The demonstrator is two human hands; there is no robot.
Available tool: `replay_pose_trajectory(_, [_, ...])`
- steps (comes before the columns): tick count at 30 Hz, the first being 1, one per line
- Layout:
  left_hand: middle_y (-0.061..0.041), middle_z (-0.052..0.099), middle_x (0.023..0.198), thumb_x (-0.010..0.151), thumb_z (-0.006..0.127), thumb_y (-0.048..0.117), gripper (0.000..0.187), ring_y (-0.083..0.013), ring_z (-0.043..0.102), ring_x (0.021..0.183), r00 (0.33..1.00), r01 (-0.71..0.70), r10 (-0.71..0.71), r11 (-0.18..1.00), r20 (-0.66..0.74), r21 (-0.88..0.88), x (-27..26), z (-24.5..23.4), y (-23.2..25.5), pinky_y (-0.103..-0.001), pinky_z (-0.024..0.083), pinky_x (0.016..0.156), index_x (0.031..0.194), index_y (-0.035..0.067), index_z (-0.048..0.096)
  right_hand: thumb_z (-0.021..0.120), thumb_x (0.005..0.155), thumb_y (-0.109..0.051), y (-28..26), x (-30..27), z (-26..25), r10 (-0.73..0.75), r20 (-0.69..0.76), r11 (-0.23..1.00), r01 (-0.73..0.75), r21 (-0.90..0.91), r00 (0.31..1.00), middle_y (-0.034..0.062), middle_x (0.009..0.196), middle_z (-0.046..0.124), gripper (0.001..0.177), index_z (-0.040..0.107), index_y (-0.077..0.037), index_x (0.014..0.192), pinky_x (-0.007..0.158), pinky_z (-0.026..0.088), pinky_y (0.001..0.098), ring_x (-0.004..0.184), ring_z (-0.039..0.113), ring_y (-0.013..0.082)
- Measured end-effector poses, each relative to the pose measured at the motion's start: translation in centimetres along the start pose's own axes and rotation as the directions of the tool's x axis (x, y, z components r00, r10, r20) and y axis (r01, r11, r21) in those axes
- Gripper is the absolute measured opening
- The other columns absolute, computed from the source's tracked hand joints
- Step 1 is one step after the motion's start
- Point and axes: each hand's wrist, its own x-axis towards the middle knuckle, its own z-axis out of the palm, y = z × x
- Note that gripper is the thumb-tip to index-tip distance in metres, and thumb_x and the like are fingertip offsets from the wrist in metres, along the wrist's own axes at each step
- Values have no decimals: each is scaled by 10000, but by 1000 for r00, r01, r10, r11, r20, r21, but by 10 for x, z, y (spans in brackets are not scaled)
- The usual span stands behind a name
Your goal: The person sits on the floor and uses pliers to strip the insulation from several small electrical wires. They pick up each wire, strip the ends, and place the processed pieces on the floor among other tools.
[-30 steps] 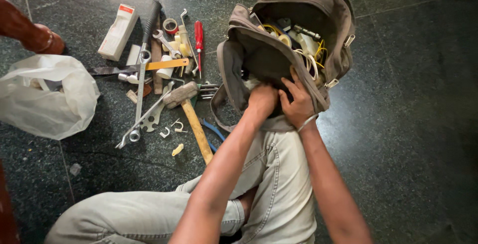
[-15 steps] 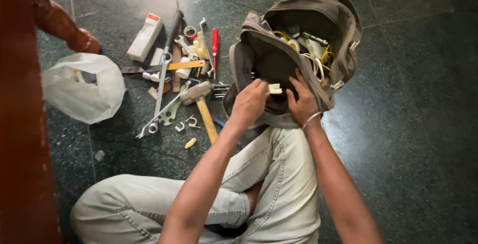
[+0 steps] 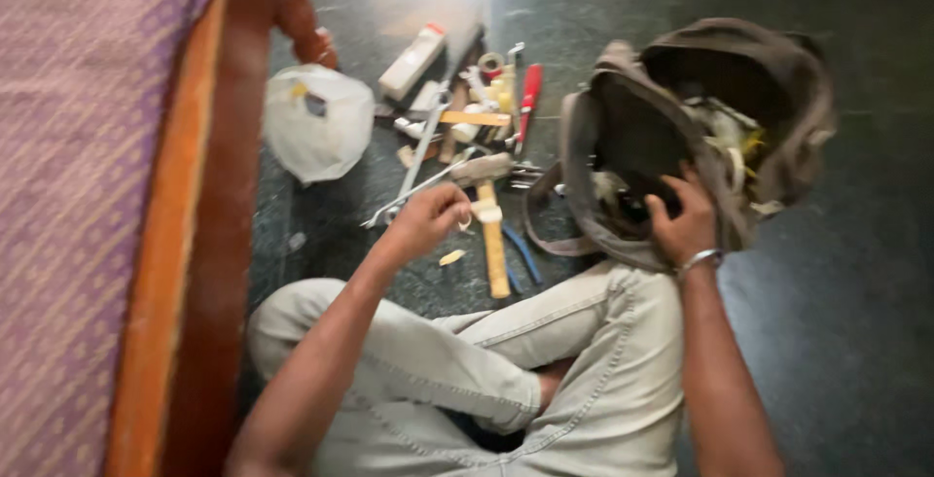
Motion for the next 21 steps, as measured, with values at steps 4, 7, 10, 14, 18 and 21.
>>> replay_pose_trajectory(4, [-14,646,727,955,662,177,152,-83,561,643,991,124,-123,992,-50,20,2,-24,-42,-274,466,582,929,35,705,775,891,-215,-6,0,-4,100,22,991,-102,88,995,224,1459,597,364,716,-41,1205,1152,435,417,1360,564,374])
replay_pose_trajectory(7, [-22,692,754,923,669,202,165,-103,602,659,992,90,-88,996,-90,18,15,-17,-60,-283,498,594,935,43,709,766,915,-209,-2,-1,1,97,13,994,-98,56,995,227,1488,584,329,722,-41,1194,1169,422,420,1393,544,374])
replay_pose_trajectory(10, [-114,720,802,877,716,191,166,-229,651,722,989,66,-32,969,-147,238,19,-8,-76,-370,520,636,936,37,725,756,926,-177,7,-8,7,34,33,999,-33,-16,999,241,1518,565,294,731,-23,1175,1183,406,431,1419,515,396])
replay_pose_trajectory(14, [-189,740,929,858,683,141,126,-381,698,887,985,165,-100,758,-138,631,12,-1,-78,-488,543,759,933,69,754,750,937,-168,15,-8,9,55,48,998,-54,-15,997,234,1510,570,290,728,-17,1184,1196,399,435,1417,519,396])
replay_pose_trajectory(18, [-189,746,1013,820,658,76,172,-369,720,994,943,238,-329,551,-53,800,13,3,-73,-478,586,811,956,68,763,754,939,-153,15,-9,10,44,46,998,-42,-48,998,243,1508,575,259,737,-10,1154,1193,387,445,1421,509,410])
replay_pose_trajectory(21, [-180,744,1058,829,662,75,198,-370,715,1023,920,273,-387,531,-57,802,15,7,-71,-478,589,831,994,94,770,749,944,-157,16,-8,10,24,45,999,-22,-31,999,241,1502,582,263,730,-11,1162,1203,405,434,1414,531,400])
